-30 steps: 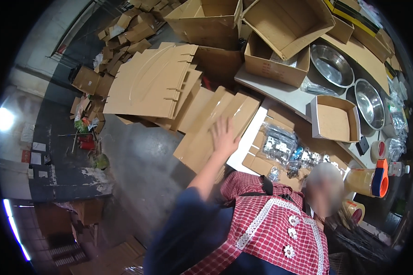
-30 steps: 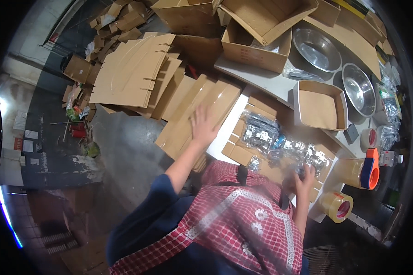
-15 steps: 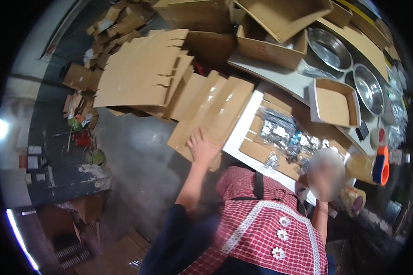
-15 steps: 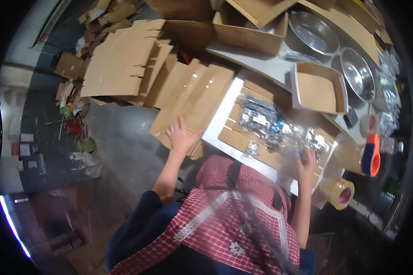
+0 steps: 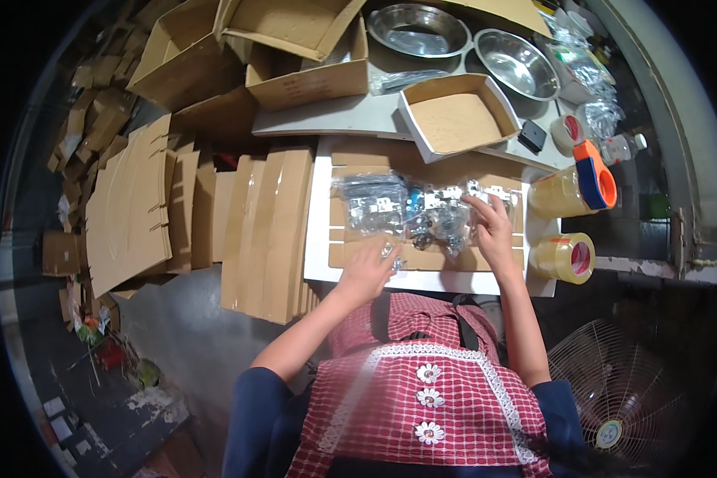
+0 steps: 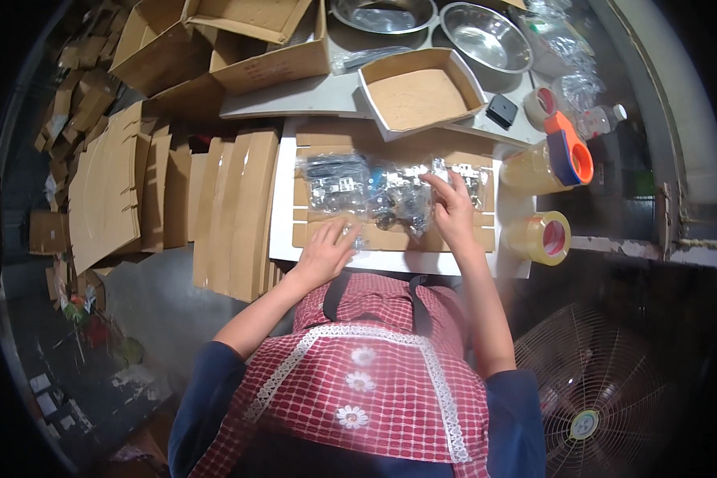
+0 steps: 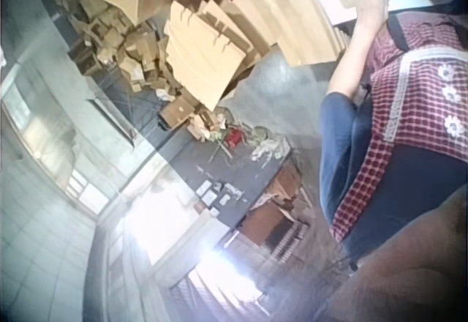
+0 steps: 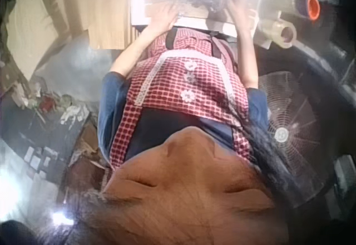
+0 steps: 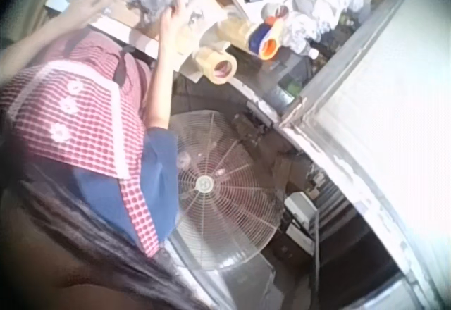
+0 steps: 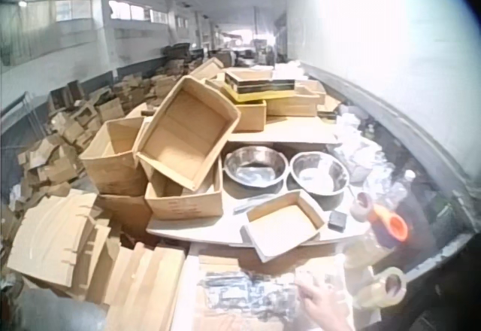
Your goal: The person organizes various hardware components into small plastic bags, places the bags into a cardboard box, and seals the box using a tape dispenser.
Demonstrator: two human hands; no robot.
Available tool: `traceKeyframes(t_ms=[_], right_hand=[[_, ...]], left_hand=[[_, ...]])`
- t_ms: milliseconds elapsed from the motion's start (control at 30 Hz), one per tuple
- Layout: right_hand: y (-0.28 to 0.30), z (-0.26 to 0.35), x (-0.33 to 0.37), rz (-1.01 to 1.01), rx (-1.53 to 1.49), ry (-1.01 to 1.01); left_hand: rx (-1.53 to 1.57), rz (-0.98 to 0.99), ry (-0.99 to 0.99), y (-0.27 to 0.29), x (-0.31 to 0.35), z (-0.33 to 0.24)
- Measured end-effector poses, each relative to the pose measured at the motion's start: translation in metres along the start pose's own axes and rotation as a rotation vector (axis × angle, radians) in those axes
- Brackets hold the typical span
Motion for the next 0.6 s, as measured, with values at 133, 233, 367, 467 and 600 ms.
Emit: traceKeyframes(t_ms=[133,233,367,467,600], right_hand=[[0.010,0.014,-0.007,-0.115,0.054,0.090],[0.010,-0.006,-0.004,0.058,-0.288,-0.102],[0.015,-0.038,-0.006,0.196,-0.201,-0.214],[0.032,-0.058,-0.002,0.042,-0.071,-0.119],[0.048,-0.051,-0.002,0.027,0.011,-0.061]], left_hand=[[0.050,0.103,0.034,-0.024,-0.008,-0.004],[0.114,0.147,0.175,-0.026,-0.016,0.000],[0.138,0.183,0.277,-0.028,-0.026,0.002],[0.072,0.048,0.209,-0.026,-0.026,-0.002],[0.074,-0.014,0.213,-0.034,-0.020,0.006]])
Point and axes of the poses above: each hand's wrist, its own x-axis away from the middle knuckle, its own y-axis out of the back of the hand, z = x × y, the point moved 8 cm from there along -x, towards the middle knuckle, and after that the axes turned 6 degrees about y, right-handed, at the moved point
